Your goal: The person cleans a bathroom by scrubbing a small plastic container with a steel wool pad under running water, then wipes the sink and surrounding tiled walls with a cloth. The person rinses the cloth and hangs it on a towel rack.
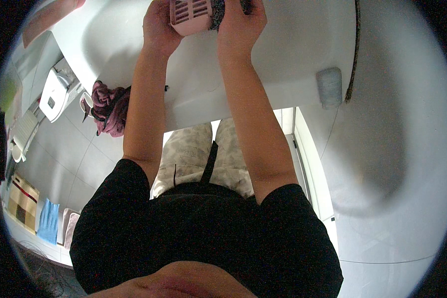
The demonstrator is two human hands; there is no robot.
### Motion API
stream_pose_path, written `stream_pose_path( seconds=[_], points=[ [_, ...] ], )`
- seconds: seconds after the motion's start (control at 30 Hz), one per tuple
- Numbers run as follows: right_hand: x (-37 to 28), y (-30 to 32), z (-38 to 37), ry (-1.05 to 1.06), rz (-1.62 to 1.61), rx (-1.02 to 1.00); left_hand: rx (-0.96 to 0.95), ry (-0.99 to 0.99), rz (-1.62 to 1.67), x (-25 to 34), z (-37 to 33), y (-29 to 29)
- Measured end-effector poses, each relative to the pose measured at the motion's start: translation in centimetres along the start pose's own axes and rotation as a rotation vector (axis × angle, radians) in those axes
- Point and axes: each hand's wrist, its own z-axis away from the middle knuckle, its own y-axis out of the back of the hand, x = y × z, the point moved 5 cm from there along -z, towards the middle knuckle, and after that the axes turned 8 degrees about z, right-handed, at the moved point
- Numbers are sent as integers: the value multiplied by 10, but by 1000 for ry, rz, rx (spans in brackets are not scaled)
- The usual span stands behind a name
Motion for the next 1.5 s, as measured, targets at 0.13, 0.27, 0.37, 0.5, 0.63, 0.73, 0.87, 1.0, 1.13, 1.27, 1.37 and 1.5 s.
stream_pose_path(
  seconds=[0.13,0.27,0.37,0.5,0.63,0.73,0.87,1.0,1.13,1.27,1.37,1.5],
  points=[
    [-2,0,1,-21,8,-11,-86,-9,40,-1,-1,-3],
    [-4,6,0,-8,46,46,-52,8,14,1,5,-15],
    [-5,6,1,-11,-3,66,-44,-5,-19,1,5,-12],
    [-7,8,2,2,-27,75,-74,-37,-92,0,3,-23],
    [-28,-1,11,401,403,-40,-313,-146,-153,6,8,-40],
    [-37,-25,26,652,844,-163,-142,-57,-322,1,15,-36],
    [-31,-42,31,656,926,-242,-181,-127,-156,-6,-1,-16],
    [-35,-37,26,644,1015,-216,-187,-87,-245,-5,10,-23],
    [-40,-35,28,680,1130,-60,-159,-192,-241,-8,12,-26],
    [-32,-30,23,606,1066,-132,-233,-197,-340,2,18,-43],
    [-29,-35,24,600,1056,-216,-232,-214,-325,1,15,-42],
    [-24,-39,24,609,1009,-292,-139,-209,-291,2,10,-32]
  ],
)
